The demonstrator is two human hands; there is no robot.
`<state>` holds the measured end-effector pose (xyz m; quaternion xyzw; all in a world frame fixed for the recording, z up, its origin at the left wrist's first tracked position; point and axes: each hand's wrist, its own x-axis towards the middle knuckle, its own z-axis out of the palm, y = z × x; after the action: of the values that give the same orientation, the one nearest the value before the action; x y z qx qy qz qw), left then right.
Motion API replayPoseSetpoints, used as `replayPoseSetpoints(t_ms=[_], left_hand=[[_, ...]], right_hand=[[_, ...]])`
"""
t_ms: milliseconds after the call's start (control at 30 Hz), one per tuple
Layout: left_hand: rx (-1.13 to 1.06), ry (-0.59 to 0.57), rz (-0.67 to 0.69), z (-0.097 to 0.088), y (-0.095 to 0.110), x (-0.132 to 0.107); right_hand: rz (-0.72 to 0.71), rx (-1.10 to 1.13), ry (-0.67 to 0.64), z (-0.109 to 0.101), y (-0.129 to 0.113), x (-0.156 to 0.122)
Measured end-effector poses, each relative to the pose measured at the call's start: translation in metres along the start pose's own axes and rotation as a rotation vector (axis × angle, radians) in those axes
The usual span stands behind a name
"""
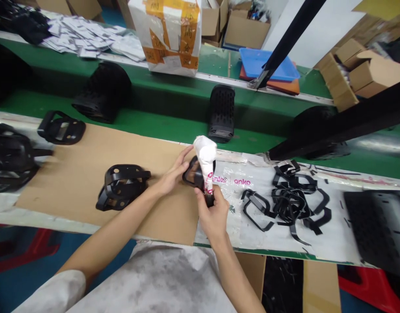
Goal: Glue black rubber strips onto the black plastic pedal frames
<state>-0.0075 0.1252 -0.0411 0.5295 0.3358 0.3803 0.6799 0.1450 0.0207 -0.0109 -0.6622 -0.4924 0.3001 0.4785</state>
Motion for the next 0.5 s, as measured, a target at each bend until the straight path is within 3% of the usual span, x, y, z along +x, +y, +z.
replayPoseSetpoints(t_ms=[133, 233, 300, 400, 500], left_hand=[[0.395, 0.019, 0.151, -0.008, 0.008, -0.004], [0.735, 0.041, 0.311, -0.011, 0.010, -0.004], [0.877, 0.046, 0.348, -0.012, 0.008, -0.003], [1.023, 0.088, 0.334, -0.013, 0.002, 0.000], [1.157, 0.117, 0.305, -0.012, -0.004, 0.002]], right_hand=[[0.208, 0.266, -0.023, 0.003, -0.004, 0.009], [0.362, 0.535, -0.111, -0.001, -0.007, 0.019], [0.422, 0.619, -0.181, -0.005, -0.008, 0.025], [0.447, 0.596, -0.255, -0.007, -0.008, 0.032], [0.315, 0.449, -0.219, -0.004, -0.005, 0.039]])
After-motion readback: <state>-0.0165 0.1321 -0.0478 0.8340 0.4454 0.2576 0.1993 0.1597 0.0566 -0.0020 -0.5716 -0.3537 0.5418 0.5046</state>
